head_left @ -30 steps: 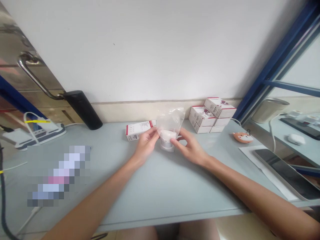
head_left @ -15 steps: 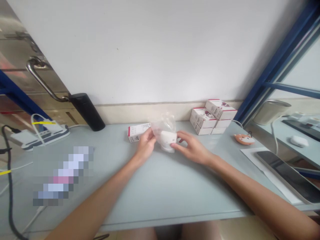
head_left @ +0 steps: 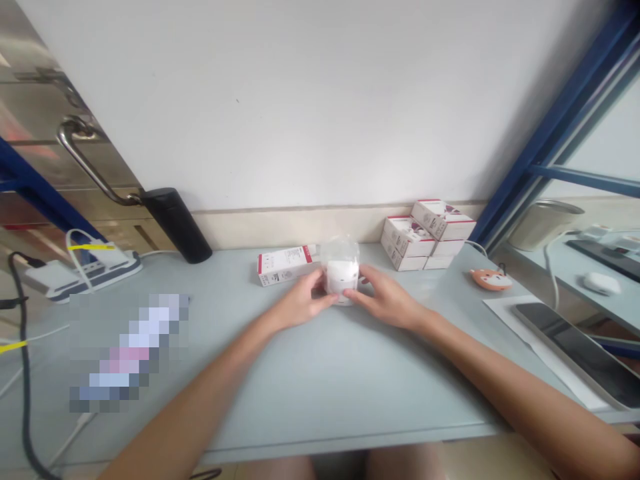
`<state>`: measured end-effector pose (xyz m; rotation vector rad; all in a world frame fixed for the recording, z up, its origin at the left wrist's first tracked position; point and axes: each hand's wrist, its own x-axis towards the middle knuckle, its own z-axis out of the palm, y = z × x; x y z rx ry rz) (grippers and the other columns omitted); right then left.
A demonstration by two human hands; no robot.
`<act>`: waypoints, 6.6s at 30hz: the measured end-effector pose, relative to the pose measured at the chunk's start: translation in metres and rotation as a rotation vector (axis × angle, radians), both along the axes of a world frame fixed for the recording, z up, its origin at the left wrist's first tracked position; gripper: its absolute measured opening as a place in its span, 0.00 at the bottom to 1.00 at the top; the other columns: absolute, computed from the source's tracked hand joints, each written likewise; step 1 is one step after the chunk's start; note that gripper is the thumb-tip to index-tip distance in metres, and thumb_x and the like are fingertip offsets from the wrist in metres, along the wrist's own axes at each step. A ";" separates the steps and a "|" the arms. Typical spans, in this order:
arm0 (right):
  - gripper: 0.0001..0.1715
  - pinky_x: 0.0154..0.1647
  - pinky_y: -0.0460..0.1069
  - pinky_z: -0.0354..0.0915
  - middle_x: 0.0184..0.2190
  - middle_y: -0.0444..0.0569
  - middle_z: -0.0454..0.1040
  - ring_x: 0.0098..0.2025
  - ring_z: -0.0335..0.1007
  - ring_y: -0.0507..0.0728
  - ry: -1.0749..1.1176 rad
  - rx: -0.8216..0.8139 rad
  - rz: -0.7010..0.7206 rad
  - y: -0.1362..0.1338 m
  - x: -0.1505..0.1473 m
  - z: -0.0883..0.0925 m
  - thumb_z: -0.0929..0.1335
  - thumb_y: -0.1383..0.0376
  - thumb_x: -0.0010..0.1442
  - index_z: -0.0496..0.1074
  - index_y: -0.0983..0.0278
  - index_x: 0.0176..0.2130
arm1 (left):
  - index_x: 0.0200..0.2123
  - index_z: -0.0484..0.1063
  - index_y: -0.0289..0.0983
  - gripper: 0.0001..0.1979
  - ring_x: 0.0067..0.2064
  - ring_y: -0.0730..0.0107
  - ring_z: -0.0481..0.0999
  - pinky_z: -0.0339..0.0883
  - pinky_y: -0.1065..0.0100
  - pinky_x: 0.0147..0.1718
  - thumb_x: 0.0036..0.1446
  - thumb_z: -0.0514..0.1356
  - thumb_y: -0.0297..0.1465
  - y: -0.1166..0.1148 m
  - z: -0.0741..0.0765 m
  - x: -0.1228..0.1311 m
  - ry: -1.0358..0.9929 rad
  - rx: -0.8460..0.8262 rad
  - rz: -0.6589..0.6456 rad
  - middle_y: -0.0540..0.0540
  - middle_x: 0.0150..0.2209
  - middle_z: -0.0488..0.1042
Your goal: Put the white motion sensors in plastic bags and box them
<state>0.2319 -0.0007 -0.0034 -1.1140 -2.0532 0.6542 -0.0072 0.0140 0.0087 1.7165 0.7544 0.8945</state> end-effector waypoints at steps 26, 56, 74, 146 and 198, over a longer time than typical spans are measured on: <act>0.27 0.60 0.67 0.68 0.57 0.56 0.77 0.58 0.72 0.71 -0.156 0.101 0.147 0.005 0.002 -0.008 0.76 0.51 0.62 0.77 0.55 0.57 | 0.49 0.81 0.39 0.24 0.49 0.51 0.82 0.74 0.56 0.50 0.50 0.77 0.39 -0.002 -0.012 0.013 -0.048 -0.071 0.139 0.39 0.48 0.84; 0.22 0.39 0.51 0.64 0.34 0.46 0.76 0.34 0.68 0.54 0.643 -0.446 -0.050 -0.014 -0.023 0.011 0.74 0.46 0.61 0.73 0.61 0.33 | 0.48 0.78 0.38 0.18 0.51 0.58 0.82 0.75 0.57 0.53 0.55 0.74 0.33 -0.006 0.001 0.025 -0.705 -0.521 0.359 0.41 0.51 0.83; 0.40 0.40 0.54 0.75 0.47 0.49 0.77 0.39 0.77 0.57 0.761 -0.503 -0.040 -0.015 -0.027 0.005 0.77 0.45 0.58 0.63 0.53 0.62 | 0.52 0.76 0.38 0.19 0.53 0.58 0.81 0.72 0.59 0.55 0.58 0.72 0.35 -0.010 0.000 0.028 -0.721 -0.527 0.285 0.41 0.54 0.81; 0.29 0.31 0.49 0.55 0.22 0.41 0.69 0.26 0.61 0.52 0.482 -0.417 -0.197 0.017 0.006 -0.010 0.74 0.41 0.56 0.75 0.64 0.33 | 0.54 0.71 0.41 0.29 0.32 0.66 0.81 0.70 0.66 0.34 0.54 0.72 0.49 -0.015 0.027 0.003 0.009 -0.082 0.170 0.45 0.40 0.81; 0.55 0.71 0.65 0.62 0.74 0.60 0.58 0.74 0.58 0.68 -0.422 0.658 0.110 -0.008 -0.007 0.004 0.74 0.68 0.59 0.48 0.58 0.76 | 0.55 0.75 0.38 0.30 0.36 0.63 0.72 0.68 0.63 0.37 0.71 0.48 0.53 -0.007 0.000 0.012 -0.122 -0.124 0.242 0.44 0.38 0.77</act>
